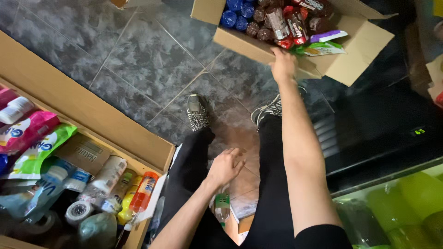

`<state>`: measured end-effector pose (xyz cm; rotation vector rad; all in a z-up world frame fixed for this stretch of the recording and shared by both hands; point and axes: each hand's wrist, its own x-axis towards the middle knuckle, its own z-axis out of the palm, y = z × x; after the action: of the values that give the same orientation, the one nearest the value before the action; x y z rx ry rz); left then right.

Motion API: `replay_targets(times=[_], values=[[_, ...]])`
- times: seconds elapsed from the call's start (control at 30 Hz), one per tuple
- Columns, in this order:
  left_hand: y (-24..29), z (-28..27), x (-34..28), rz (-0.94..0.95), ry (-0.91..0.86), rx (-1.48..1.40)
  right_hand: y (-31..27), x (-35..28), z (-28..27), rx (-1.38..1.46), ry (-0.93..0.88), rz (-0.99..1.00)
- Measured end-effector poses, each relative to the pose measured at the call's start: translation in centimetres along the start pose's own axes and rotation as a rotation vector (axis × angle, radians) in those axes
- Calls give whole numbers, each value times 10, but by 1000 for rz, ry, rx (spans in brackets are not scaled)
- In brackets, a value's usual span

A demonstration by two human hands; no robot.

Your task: The person stocks a grocery store shelf by taking snack items from a cardboard box on the floor and placing them onto the shelf.

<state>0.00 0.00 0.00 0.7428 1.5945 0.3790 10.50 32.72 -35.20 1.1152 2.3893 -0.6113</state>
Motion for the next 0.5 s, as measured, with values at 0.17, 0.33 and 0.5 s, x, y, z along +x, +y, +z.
replay_targets(times=[0.17, 0.33, 0.5], values=[[-2, -1, 0, -80, -98, 6, -14, -17, 21, -15, -90, 216], [-4, 3, 3, -75, -98, 39, -40, -67, 36, 11, -37, 111], [1, 7, 3, -94, -80, 32, -52, -117, 15, 296, -165, 150]])
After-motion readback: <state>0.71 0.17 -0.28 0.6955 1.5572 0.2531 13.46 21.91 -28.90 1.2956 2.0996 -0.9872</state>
